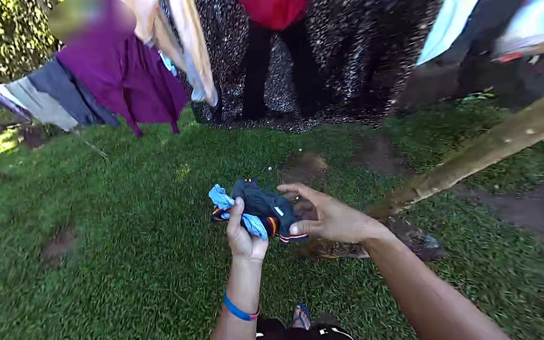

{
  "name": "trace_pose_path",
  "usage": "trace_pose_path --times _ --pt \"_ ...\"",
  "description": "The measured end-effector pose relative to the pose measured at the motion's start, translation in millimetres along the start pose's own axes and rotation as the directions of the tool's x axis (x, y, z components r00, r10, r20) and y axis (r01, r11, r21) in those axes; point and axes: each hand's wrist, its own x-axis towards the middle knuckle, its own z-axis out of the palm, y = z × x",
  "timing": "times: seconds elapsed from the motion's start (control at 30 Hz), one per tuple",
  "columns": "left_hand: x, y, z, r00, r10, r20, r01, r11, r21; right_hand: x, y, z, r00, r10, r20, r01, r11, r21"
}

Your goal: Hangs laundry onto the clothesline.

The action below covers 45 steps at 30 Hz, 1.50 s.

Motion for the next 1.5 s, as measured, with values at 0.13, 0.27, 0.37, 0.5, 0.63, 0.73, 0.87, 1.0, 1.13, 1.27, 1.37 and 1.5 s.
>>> trace_pose_path --times 0.13,0.27,0.37,0.5,0.63,0.73,0.87,1.0,1.13,1.27,1.37,1.5 --pt "4 14 -19 1.000 0.026 0.013 -0.024 0.993 -0.118 20 1 4 0.986 -0.039 -0.161 0.028 0.997 -0.066" --pt "12 28 -40 1.000 0.008 0.009 -0.006 0.979 -0.205 39 -11 -5 0.838 -0.299 -0.457 0.200 0.946 -0.254" --pt "18 36 -59 0.993 -0.115 -0.034 0.102 0.959 -0.265 56 -35 -10 0.715 -0.408 -0.568 0.297 0.913 -0.281" --pt "30 38 -89 0.963 -0.265 -0.041 0.239 0.917 -0.320 83 -68 -8 0.647 -0.371 -0.667 0.405 0.908 -0.112" --pt "40 34 -124 0.884 -0.365 -0.293 0.373 0.927 -0.029 99 -103 -3 0.572 -0.364 -0.735 0.344 0.920 -0.188" --pt "41 29 -157 0.846 -0.348 -0.403 0.438 0.886 0.155 110 -61 27 0.521 -0.529 -0.670 0.107 0.819 -0.563" --pt "35 55 -185 0.868 -0.359 -0.343 0.421 0.898 0.125 124 28 34 0.804 0.196 -0.562 -0.317 0.940 -0.126" --pt "43 79 -213 0.868 -0.336 -0.366 0.407 0.903 0.136 141 13 28 0.680 0.271 -0.681 -0.315 0.947 0.062" --pt "55 90 -231 0.858 -0.203 -0.472 0.447 0.748 0.491 160 -8 29 0.648 0.282 -0.708 -0.259 0.955 0.144" --pt "57 107 -252 0.907 -0.200 -0.371 0.413 0.603 0.682 178 -13 36 0.607 0.419 -0.675 -0.129 0.890 0.437" --pt "55 123 -260 0.909 -0.287 -0.302 0.416 0.657 0.628 188 -13 46 0.620 0.491 -0.611 -0.064 0.809 0.585" --pt "58 140 -251 0.917 -0.396 0.040 0.278 0.709 0.648 194 -16 68 0.741 0.438 -0.508 -0.128 0.836 0.534"
